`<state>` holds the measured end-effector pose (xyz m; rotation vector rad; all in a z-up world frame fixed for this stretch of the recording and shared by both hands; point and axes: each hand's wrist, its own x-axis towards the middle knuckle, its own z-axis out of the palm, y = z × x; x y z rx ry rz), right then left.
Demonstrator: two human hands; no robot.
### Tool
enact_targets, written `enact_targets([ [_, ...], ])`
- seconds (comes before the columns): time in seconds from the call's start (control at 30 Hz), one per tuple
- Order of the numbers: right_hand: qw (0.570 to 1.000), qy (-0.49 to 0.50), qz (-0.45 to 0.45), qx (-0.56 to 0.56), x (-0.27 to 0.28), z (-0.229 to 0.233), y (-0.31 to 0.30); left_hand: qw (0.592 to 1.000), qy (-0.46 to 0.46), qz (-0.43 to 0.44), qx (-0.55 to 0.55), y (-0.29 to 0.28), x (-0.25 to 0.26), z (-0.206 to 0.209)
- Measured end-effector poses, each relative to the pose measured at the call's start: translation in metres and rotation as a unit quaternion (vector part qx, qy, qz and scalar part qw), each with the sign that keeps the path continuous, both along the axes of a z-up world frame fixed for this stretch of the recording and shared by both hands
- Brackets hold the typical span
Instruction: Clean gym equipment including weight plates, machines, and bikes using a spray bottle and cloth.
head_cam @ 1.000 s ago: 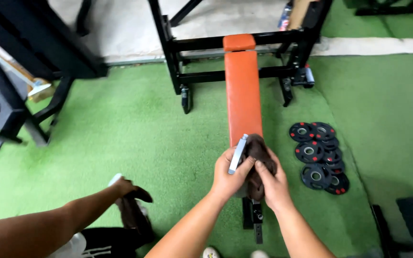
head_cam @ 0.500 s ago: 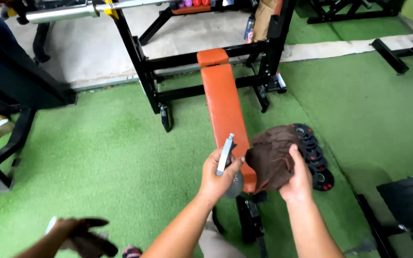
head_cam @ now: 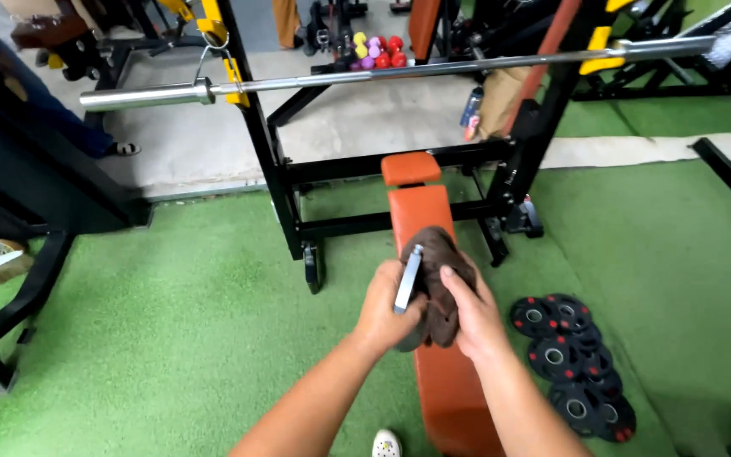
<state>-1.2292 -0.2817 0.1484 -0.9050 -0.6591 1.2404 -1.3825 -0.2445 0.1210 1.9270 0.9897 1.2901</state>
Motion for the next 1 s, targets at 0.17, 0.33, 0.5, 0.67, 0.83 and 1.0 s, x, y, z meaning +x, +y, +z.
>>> enact_targets([
  [0.17, 0.997, 0.034, 0.047, -0.058, -0.011, -0.003, 0.087, 0.991, -0.018, 0.03, -0.125, 0.082, -0.034, 0.027],
  [0.33, 0.997, 0.032, 0.002, -0.076, -0.022, -0.022, 0.186, 0.997, -0.006, 0.046, -0.059, 0.198, -0.089, -0.023],
  [0.5, 0.999, 0.013, -0.012, -0.037, -0.062, -0.034, 0.318, 0.99, -0.019, 0.016, -0.137, 0.323, -0.146, -0.021],
  [0.67, 0.993, -0.109, -0.045, 0.022, -0.122, -0.02, 0.469, 0.99, -0.026, -0.003, -0.136, 0.431, -0.189, 0.0],
  [0.83, 0.902, -0.363, -0.136, 0.19, -0.164, -0.033, 0.612, 0.994, -0.01, 0.014, -0.111, 0.514, -0.219, -0.007],
  [1.0, 0.816, -0.545, -0.139, 0.137, -0.217, -0.048, 0.681, 0.988, -0.032, 0.063, -0.14, 0.551, -0.232, -0.003],
])
